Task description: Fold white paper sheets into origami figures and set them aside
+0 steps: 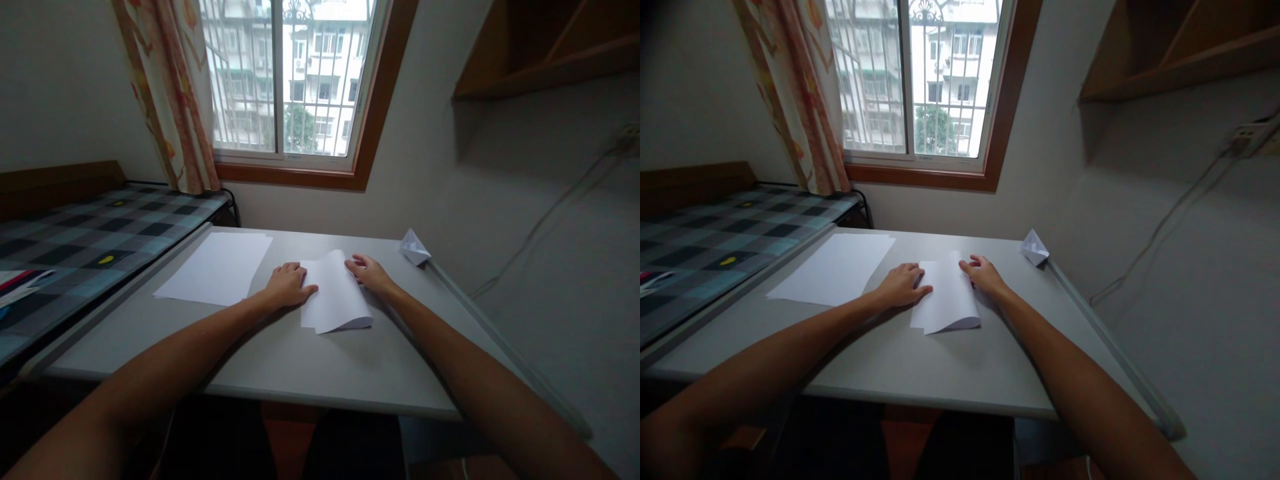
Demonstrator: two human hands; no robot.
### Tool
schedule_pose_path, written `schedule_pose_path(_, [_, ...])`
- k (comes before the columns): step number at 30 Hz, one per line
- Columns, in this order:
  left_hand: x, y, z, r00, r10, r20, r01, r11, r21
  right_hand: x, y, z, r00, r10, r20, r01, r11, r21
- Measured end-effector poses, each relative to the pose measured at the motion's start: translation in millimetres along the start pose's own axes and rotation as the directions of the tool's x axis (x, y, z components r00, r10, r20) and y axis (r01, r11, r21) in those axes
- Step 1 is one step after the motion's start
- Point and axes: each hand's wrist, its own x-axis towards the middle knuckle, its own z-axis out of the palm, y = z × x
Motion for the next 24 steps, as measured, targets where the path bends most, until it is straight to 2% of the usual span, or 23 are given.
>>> schedule_pose_path(3, [-2.2,2.5,1.2,1.0,0.008,0.01,-0.008,1.0,-0.027,-2.7,-2.2,-2.4,0.993,0.083,0.078,-0.094,0.985,0.143])
schedule_pose_path(6, [-4.0,4.5,1.6,1.0,0.009,0.024,-0.007,0.997,-0.074,-5.3,-5.2,-3.8,0.983,0.115,0.145,-0.147,0.961,0.236])
schedule_pose_path(9, [-2.4,3.7,1.7,0.999,-0.033,0.006,0.033,0.98,-0.196,-5.9,-8.3,-5.6,0.983,0.062,0.173,-0.12,0.93,0.347])
schedule_pose_path(11, [1.3,1.8,1.4,0.994,-0.105,-0.018,0.092,0.926,-0.367,-6.4,-11.2,-7.1,0.986,-0.008,0.165,-0.064,0.903,0.425])
schedule_pose_path(13, [6.2,0.3,-0.2,0.98,-0.2,-0.018,0.147,0.779,-0.61,-7.7,-14.9,-8.4,0.984,-0.077,0.161,-0.012,0.87,0.493])
schedule_pose_path(15, [10.6,0.6,-3.7,0.963,-0.268,0.039,0.176,0.512,-0.841,-9.5,-18.7,-9.4,0.978,-0.139,0.158,0.029,0.833,0.552])
schedule_pose_path(17, [13.2,3.2,-8.8,0.96,-0.249,0.131,0.19,0.228,-0.955,-11.3,-22.0,-9.9,0.972,-0.188,0.144,0.067,0.802,0.594])
schedule_pose_path(18, [13.7,5.1,-11.5,0.963,-0.214,0.165,0.195,0.128,-0.972,-12.1,-23.3,-10.0,0.969,-0.208,0.134,0.085,0.79,0.607])
schedule_pose_path(20, [13.3,9.1,-16.5,0.97,-0.154,0.19,0.197,0.031,-0.98,-13.4,-25.2,-9.9,0.966,-0.233,0.113,0.115,0.777,0.619])
schedule_pose_path(24, [10.9,14.5,-20.5,0.975,-0.153,0.161,0.165,0.014,-0.986,-17.1,-29.6,-9.2,0.965,-0.247,0.091,0.142,0.78,0.61])
